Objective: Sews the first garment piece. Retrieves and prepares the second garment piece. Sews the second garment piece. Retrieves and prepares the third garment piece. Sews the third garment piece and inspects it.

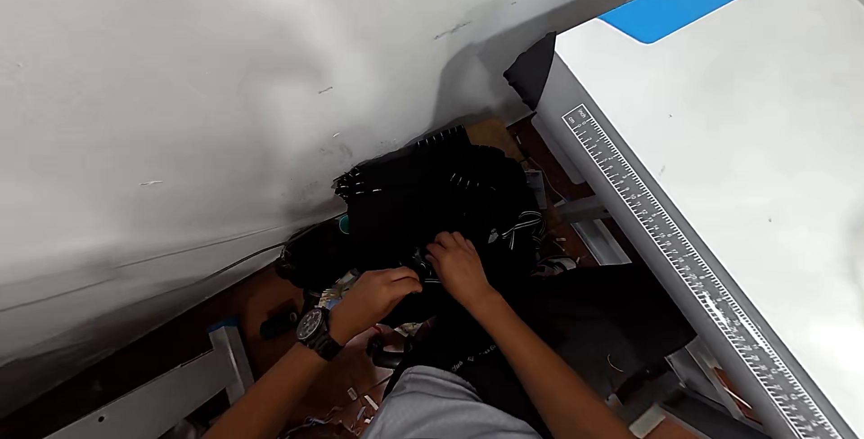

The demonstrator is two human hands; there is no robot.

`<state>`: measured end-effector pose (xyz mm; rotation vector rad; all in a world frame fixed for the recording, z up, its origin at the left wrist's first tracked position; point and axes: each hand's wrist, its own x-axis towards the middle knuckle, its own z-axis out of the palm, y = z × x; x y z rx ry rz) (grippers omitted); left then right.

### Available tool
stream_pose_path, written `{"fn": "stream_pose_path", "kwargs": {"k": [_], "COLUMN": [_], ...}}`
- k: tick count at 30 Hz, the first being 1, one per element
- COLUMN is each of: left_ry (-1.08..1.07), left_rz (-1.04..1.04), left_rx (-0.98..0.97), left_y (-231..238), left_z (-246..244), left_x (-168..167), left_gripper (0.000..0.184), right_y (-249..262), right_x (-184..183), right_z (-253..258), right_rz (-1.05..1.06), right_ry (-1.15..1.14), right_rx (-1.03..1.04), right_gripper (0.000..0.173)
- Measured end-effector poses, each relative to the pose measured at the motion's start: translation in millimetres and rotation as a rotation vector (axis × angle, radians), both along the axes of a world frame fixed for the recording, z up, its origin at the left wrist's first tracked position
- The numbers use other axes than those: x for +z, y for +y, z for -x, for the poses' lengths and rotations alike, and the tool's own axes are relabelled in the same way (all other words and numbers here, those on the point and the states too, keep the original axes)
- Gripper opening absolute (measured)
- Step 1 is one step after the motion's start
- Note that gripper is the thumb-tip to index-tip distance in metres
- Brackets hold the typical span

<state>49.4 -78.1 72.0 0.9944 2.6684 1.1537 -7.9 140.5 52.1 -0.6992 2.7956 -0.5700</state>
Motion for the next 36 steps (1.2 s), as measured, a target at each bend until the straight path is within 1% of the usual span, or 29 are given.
{"fn": "stream_pose_path", "kwargs": {"k": [2, 4, 7, 8, 11, 13, 16, 17, 18, 19, 20, 21, 22, 23, 24, 27, 29, 31, 33, 35, 36], "left_ry": [0.003, 0.002, -0.008, -0.010, -0.019, -0.036, -0.047, -0.043, -0.045, -0.057, -0.086, -0.117, -0.126, -0.110, -0.101, -0.156, -0.171, -0.185, -0.251, -0.285, -0.288], "left_rz": [0.049, 0.078, 0.096, 0.100, 0.099, 0.110, 0.143, 0.156, 0.177, 0.205, 0.237, 0.263, 0.261, 0.227, 0.179, 0.012, -0.102, -0.208, -0.274, -0.336, -0.348], "left_rx": [-0.039, -0.069, -0.110, -0.118, -0.125, -0.139, -0.176, -0.185, -0.192, -0.198, -0.212, -0.222, -0.214, -0.195, -0.174, -0.025, 0.132, 0.257, 0.301, 0.332, 0.337], "left_y": [-1.6, -0.9, -0.3, -0.5, -2.2, -3.4, -2.5, -2.4, -2.9, -4.2, -6.5, -9.3, -11.5, -13.9, -15.4, -8.0, 3.4, 15.5, 21.7, 24.7, 24.8], "left_z": [0.4, 0.8, 0.6, 0.4, -1.0, -1.8, -2.3, -2.1, -1.9, -1.2, 1.1, 4.9, 8.5, 11.5, 17.5, 33.2, 36.1, 42.3, 49.9, 57.2, 60.3], "left_x": [1.3, 1.9, 1.2, 0.5, -2.3, -2.9, -1.0, 0.4, 2.8, 6.4, 11.0, 14.8, 16.9, 16.9, 17.3, 23.7, 26.3, 24.7, 22.3, 19.3, 18.9], "left_gripper": [0.022, 0.023, 0.023, 0.023, 0.022, 0.022, 0.021, 0.021, 0.020, 0.019, 0.019, 0.019, 0.019, 0.018, 0.018, 0.017, 0.012, 0.010, 0.011, 0.010, 0.011], "right_y": [-12.6, -18.3, -17.5, -15.9, -10.5, -9.9, -11.1, -10.1, -6.5, 0.1, 8.6, 17.9, 26.2, 31.5, 32.9, 24.7, 16.9, 10.4, 6.7, 7.0, 10.2], "right_x": [0.4, 1.3, -1.5, -3.1, -7.3, -10.0, -11.1, -8.6, -4.7, 0.1, 5.8, 11.4, 15.3, 17.5, 18.9, 31.5, 39.7, 41.9, 44.0, 48.5, 51.5], "right_z": [5.2, 10.9, 16.3, 15.7, 7.5, 2.6, 2.7, 4.6, 6.0, 7.7, 10.2, 14.3, 17.1, 15.4, 12.8, 12.0, 13.1, 15.3, 16.5, 18.7, 20.2], "right_rz": [-0.038, -0.033, -0.035, -0.036, -0.023, -0.073, -0.119, -0.083, -0.002, 0.141, 0.340, 0.529, 0.665, 0.728, 0.733, 0.636, 0.551, 0.518, 0.538, 0.579, 0.594], "right_ry": [0.011, -0.045, -0.248, -0.268, -0.185, -0.157, -0.239, -0.252, -0.238, -0.199, -0.160, -0.145, -0.148, -0.163, -0.170, -0.149, -0.094, -0.054, -0.069, -0.116, -0.137], "right_rx": [-0.022, -0.028, 0.074, 0.129, 0.266, 0.272, 0.226, 0.227, 0.235, 0.230, 0.191, 0.126, 0.052, -0.028, -0.104, -0.272, -0.290, -0.275, -0.258, -0.236, -0.216], "right_gripper": [0.019, 0.022, 0.019, 0.017, 0.010, 0.013, 0.018, 0.017, 0.014, 0.010, 0.011, 0.014, 0.016, 0.016, 0.015, 0.007, 0.011, 0.014, 0.011, 0.007, 0.008]}}
